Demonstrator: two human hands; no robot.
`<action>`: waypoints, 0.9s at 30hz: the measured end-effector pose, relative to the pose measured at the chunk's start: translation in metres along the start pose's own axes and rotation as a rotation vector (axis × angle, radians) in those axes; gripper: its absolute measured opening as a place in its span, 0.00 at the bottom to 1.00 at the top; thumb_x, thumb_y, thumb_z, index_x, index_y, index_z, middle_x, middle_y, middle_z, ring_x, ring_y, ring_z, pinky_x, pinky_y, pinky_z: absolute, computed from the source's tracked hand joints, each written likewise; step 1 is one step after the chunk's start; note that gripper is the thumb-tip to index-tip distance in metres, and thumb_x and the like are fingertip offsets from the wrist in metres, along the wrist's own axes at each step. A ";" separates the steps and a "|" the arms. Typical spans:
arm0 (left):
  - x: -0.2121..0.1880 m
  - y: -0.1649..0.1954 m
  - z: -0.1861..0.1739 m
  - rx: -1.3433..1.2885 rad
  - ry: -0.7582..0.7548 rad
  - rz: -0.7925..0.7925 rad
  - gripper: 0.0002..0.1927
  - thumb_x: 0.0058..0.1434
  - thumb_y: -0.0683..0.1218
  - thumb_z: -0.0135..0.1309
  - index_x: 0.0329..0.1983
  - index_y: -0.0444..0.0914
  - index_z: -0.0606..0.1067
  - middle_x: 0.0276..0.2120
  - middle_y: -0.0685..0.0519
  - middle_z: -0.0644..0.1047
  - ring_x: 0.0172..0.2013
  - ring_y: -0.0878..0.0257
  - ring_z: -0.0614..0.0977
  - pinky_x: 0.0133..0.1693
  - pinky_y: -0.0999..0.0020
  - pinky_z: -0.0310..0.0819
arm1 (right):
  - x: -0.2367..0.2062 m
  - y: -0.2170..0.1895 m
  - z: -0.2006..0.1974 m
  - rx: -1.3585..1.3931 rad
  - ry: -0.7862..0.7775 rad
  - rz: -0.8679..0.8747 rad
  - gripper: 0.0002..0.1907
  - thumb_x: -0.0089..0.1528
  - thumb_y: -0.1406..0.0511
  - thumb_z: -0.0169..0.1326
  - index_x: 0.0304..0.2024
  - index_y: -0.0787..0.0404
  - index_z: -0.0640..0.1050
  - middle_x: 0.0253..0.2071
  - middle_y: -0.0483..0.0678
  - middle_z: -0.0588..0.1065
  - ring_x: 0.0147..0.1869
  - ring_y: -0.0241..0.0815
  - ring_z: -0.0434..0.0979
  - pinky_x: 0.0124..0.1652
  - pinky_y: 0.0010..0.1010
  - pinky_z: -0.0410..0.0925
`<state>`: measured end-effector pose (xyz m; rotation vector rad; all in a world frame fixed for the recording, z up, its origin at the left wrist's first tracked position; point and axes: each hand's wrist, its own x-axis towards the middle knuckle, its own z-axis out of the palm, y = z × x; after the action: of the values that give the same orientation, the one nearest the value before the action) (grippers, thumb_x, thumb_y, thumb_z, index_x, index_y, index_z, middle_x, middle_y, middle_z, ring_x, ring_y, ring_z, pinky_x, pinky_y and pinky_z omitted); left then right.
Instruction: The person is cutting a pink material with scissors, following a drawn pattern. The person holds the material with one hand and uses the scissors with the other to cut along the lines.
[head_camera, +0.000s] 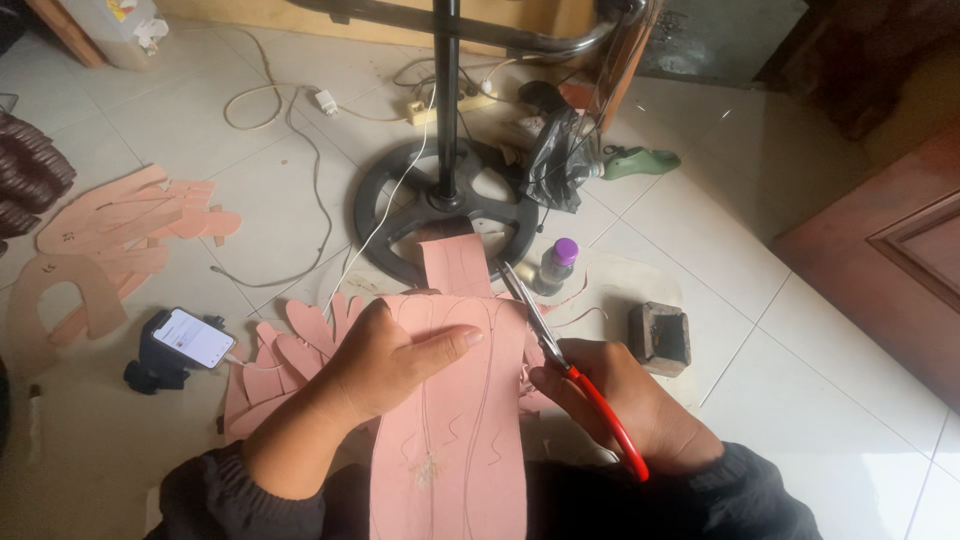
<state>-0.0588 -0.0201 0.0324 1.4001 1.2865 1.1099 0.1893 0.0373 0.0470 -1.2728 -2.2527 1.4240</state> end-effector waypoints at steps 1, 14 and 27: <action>-0.001 -0.001 -0.002 0.000 -0.005 -0.005 0.14 0.60 0.46 0.60 0.44 0.33 0.82 0.35 0.56 0.86 0.36 0.72 0.82 0.41 0.74 0.77 | 0.000 0.000 0.000 -0.041 -0.005 0.037 0.18 0.62 0.56 0.55 0.32 0.66 0.82 0.20 0.48 0.77 0.25 0.36 0.73 0.28 0.34 0.68; 0.002 -0.013 -0.017 0.211 -0.092 -0.007 0.14 0.57 0.49 0.65 0.36 0.32 0.83 0.25 0.53 0.82 0.27 0.68 0.76 0.33 0.70 0.75 | -0.008 -0.002 -0.019 -0.201 -0.127 0.067 0.21 0.60 0.52 0.57 0.27 0.64 0.79 0.15 0.51 0.72 0.19 0.40 0.67 0.24 0.37 0.63; 0.014 -0.023 -0.007 0.182 -0.079 -0.096 0.24 0.48 0.49 0.71 0.44 0.33 0.78 0.35 0.51 0.84 0.38 0.66 0.83 0.43 0.70 0.78 | 0.007 0.010 -0.007 0.162 0.111 0.123 0.18 0.62 0.55 0.53 0.32 0.65 0.80 0.21 0.44 0.77 0.24 0.37 0.75 0.28 0.33 0.70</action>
<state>-0.0688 -0.0048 0.0111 1.4830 1.4101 0.8827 0.1947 0.0488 0.0403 -1.4202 -1.9752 1.5029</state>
